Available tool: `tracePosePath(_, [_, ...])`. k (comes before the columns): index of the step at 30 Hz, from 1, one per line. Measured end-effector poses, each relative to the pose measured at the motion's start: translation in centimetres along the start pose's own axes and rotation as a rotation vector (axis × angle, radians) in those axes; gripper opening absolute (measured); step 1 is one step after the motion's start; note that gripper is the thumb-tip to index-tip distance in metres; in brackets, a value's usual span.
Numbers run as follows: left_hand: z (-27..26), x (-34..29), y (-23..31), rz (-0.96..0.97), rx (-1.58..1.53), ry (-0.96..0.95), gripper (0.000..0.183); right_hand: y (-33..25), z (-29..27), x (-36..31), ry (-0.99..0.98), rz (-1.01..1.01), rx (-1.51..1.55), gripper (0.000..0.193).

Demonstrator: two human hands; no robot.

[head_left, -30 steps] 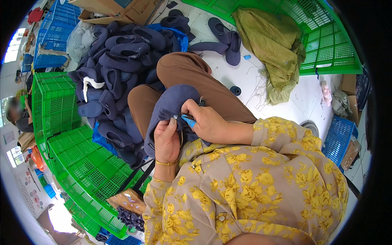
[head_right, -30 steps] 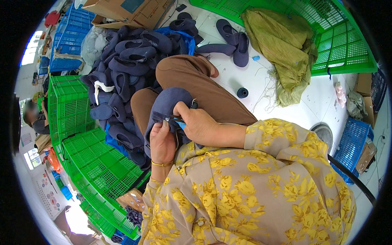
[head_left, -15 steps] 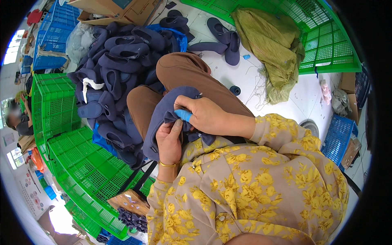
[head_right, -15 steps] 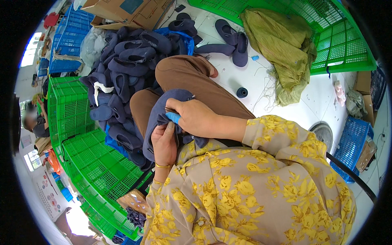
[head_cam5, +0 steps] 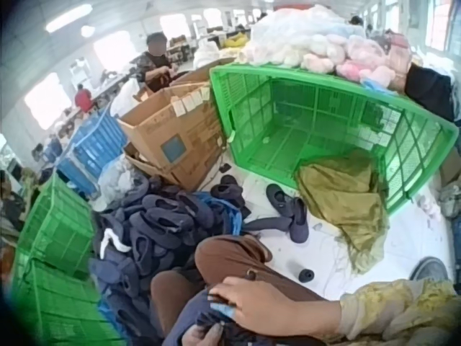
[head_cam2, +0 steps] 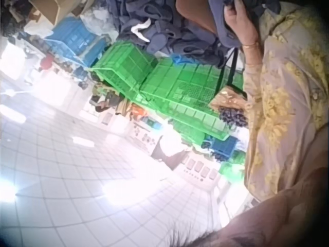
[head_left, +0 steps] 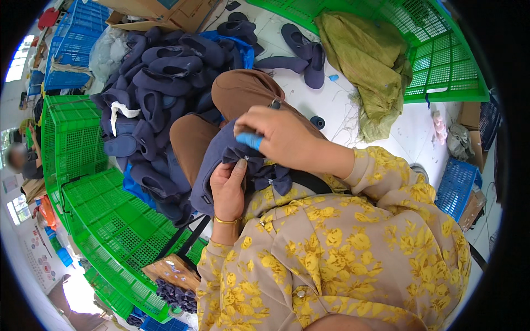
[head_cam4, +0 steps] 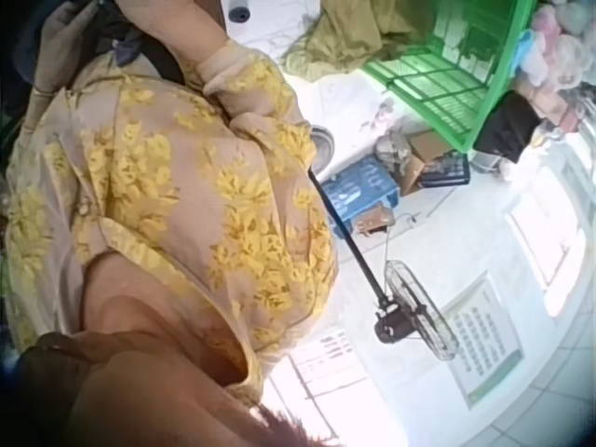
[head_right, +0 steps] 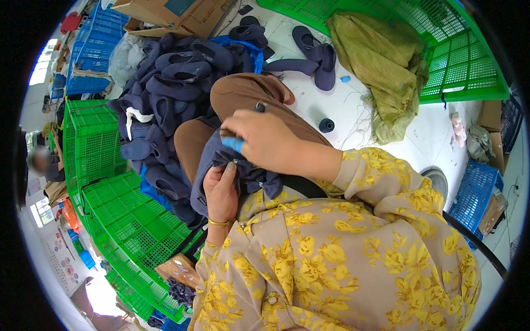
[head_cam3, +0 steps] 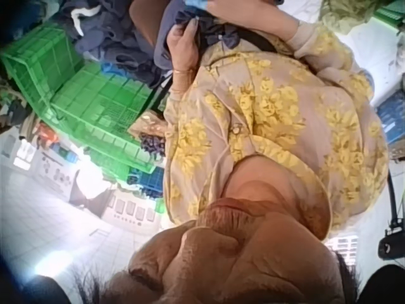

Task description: The person sits on the floor and uses a blue-handled tool to stitch or trim the edges of dark blue slipper uppers. They handle each slipper one at a time, pulling threads and adjusting the material while surrounded by green crates filled with similar slippers.

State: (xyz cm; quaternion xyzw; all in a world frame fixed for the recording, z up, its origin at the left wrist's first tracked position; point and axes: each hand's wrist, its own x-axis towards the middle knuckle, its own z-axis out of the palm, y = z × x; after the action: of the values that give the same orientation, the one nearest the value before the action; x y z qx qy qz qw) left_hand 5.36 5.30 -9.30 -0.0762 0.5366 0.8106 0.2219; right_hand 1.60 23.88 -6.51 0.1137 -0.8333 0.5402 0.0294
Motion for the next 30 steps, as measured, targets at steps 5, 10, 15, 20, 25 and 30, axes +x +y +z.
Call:
tracePosePath(5, [-0.3,-0.1,-0.3,0.001,-0.01,-0.006,0.021,-0.4,1.0,-0.8,-0.171,0.029,-0.107,0.022])
tracePosePath(10, [-0.3,-0.2,-0.4,-0.018,0.016,-0.01,0.02,-0.1,1.6,-0.6,-0.013,-0.182,-0.047,0.017])
tracePosePath(15, [0.3,0.2,0.2,-0.026,0.052,0.063,0.016,-1.8,-2.2,2.7,0.051,0.346,0.977,0.007])
tracePosePath(20, [0.3,0.6,0.1,-0.028,0.234,0.176,0.013,-2.8,-6.8,3.7,0.177,0.346,1.054,0.01])
tracePosePath(25, [0.8,0.8,0.5,-0.063,0.152,0.148,0.013,-1.2,-8.0,2.6,0.048,0.222,0.938,0.008])
tracePosePath(30, [0.7,0.8,1.1,-0.121,-0.028,0.046,0.019,1.9,-4.2,-0.5,-0.2,-0.026,0.166,0.014])
